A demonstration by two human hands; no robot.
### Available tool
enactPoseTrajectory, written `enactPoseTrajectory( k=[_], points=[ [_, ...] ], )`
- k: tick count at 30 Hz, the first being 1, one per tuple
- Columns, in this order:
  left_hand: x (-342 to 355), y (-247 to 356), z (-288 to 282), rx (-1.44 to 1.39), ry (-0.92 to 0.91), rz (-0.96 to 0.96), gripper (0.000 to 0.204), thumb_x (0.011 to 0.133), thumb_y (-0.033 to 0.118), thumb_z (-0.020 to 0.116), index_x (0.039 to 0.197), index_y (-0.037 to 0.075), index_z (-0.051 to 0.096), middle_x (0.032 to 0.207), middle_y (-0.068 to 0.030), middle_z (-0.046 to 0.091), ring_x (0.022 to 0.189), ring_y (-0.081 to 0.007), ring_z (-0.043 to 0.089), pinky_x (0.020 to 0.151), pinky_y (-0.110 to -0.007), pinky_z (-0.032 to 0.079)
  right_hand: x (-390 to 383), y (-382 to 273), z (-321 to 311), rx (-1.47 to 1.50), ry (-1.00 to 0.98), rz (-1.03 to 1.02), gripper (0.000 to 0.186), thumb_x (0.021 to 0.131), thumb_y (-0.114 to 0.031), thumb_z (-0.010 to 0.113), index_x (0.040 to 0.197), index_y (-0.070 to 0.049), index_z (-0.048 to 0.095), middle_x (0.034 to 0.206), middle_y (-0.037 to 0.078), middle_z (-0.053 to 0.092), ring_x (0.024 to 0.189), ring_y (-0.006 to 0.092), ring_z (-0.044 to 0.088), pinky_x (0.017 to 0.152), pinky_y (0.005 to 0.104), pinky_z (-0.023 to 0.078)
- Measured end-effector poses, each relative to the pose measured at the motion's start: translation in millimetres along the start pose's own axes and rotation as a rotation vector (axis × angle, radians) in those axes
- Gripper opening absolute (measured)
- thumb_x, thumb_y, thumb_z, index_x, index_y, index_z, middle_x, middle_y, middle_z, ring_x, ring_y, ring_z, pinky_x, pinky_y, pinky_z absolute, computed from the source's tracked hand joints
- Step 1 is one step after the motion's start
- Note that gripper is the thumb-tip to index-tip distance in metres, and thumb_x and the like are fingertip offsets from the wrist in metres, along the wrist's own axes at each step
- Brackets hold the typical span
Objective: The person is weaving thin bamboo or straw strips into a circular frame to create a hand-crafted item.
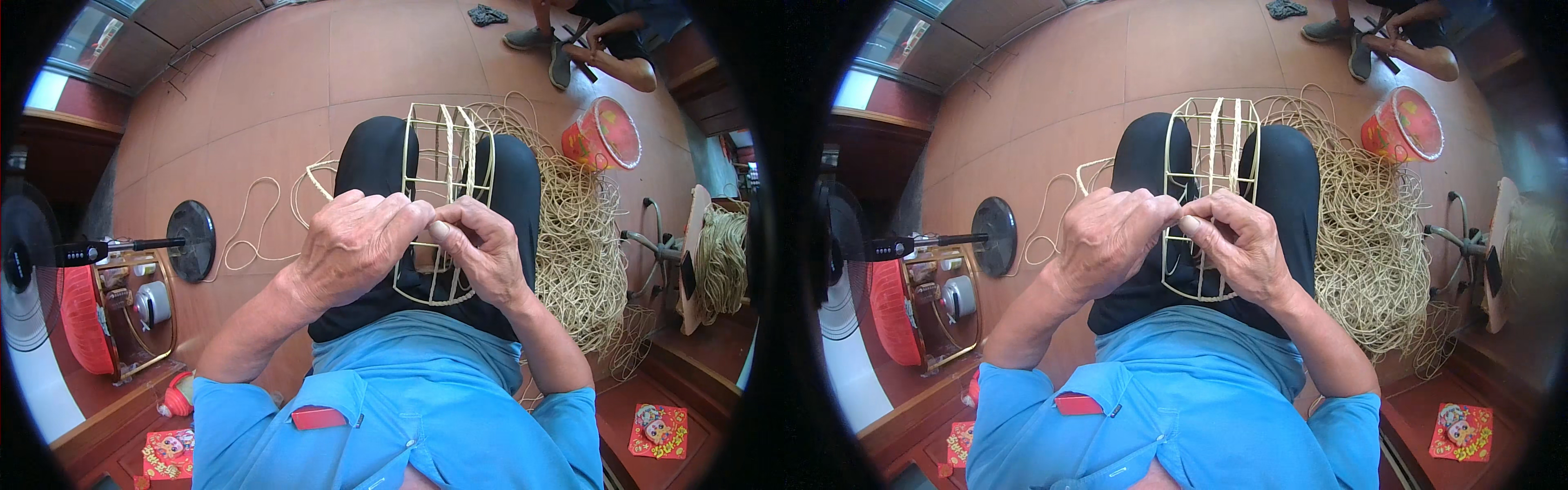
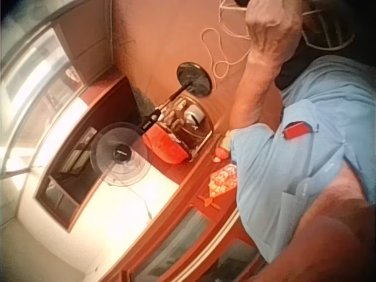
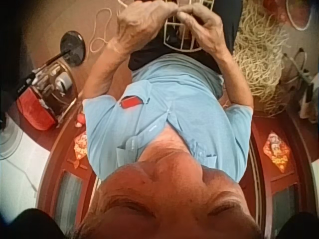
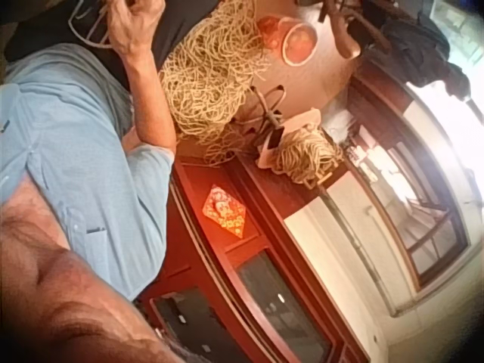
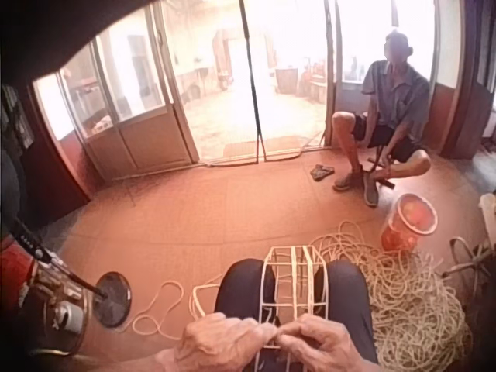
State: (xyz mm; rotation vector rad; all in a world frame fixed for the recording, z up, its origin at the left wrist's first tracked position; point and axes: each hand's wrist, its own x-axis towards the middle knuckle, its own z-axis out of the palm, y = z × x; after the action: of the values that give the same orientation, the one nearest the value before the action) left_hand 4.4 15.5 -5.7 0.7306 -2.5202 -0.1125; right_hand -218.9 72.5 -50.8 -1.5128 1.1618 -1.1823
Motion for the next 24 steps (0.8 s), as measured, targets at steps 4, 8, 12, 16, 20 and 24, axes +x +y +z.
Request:
enactPoseTrajectory(
  k=[4,8,12,16,20,24],
  points=[
    [-2,2,4,-0.148,0.016,-0.101,0.008,0.108,0.017,0.070,0.112,0.011,0.070,0.083,-0.0057,0.066,0.070,-0.0239,0.068,0.063,-0.041,0.049,-4,-2,-2,0.060,0.013,0.105,0.018,0.106,-0.014,0.076,0.113,0.001,0.080,0.091,0.005,0.068,0.084,0.0130,0.062,0.077,0.0314,0.052],
    [-14,2,6,-0.497,-0.085,-0.381,0.025,0.117,0.030,0.062,0.110,0.008,0.071,0.077,-0.0072,0.060,0.065,-0.0190,0.061,0.062,-0.036,0.048,-5,-4,-1,0.193,0.036,0.219,0.017,0.106,-0.014,0.075,0.111,0.002,0.079,0.094,0.005,0.069,0.087,0.0118,0.063,0.079,0.0302,0.052],
    [-12,-2,-8,-0.992,-0.374,-0.772,0.036,0.119,0.035,0.061,0.105,0.004,0.073,0.076,0.0017,0.059,0.068,-0.0078,0.053,0.062,-0.028,0.044,-6,-5,-2,0.171,0.013,0.234,0.017,0.106,-0.014,0.075,0.110,0.002,0.078,0.095,0.005,0.069,0.088,0.0126,0.064,0.080,0.0308,0.052],
    [-16,-1,-9,-1.055,-0.337,-0.797,0.035,0.117,0.033,0.066,0.103,0.002,0.075,0.082,0.0049,0.062,0.074,-0.0048,0.055,0.065,-0.025,0.045,-3,-6,-2,0.099,-0.012,0.150,0.018,0.106,-0.015,0.074,0.109,0.002,0.078,0.094,0.006,0.068,0.087,0.0139,0.064,0.080,0.0314,0.053],
    [-20,1,-6,-1.023,-0.243,-0.807,0.028,0.112,0.028,0.074,0.101,0.002,0.076,0.084,0.0021,0.066,0.076,-0.0052,0.058,0.066,-0.024,0.047,-3,-5,-1,0.105,-0.017,0.145,0.018,0.107,-0.016,0.073,0.107,0.002,0.077,0.091,0.006,0.066,0.085,0.0152,0.062,0.078,0.0324,0.052],
    [-19,7,-9,-0.629,-0.159,-0.574,0.015,0.099,0.016,0.085,0.098,0.005,0.075,0.083,-0.0028,0.070,0.075,-0.0129,0.063,0.070,-0.031,0.048,-1,-7,-2,0.025,-0.037,0.112,0.019,0.108,-0.017,0.073,0.107,0.002,0.077,0.089,0.006,0.065,0.082,0.0154,0.060,0.076,0.0329,0.050]
  ],
)
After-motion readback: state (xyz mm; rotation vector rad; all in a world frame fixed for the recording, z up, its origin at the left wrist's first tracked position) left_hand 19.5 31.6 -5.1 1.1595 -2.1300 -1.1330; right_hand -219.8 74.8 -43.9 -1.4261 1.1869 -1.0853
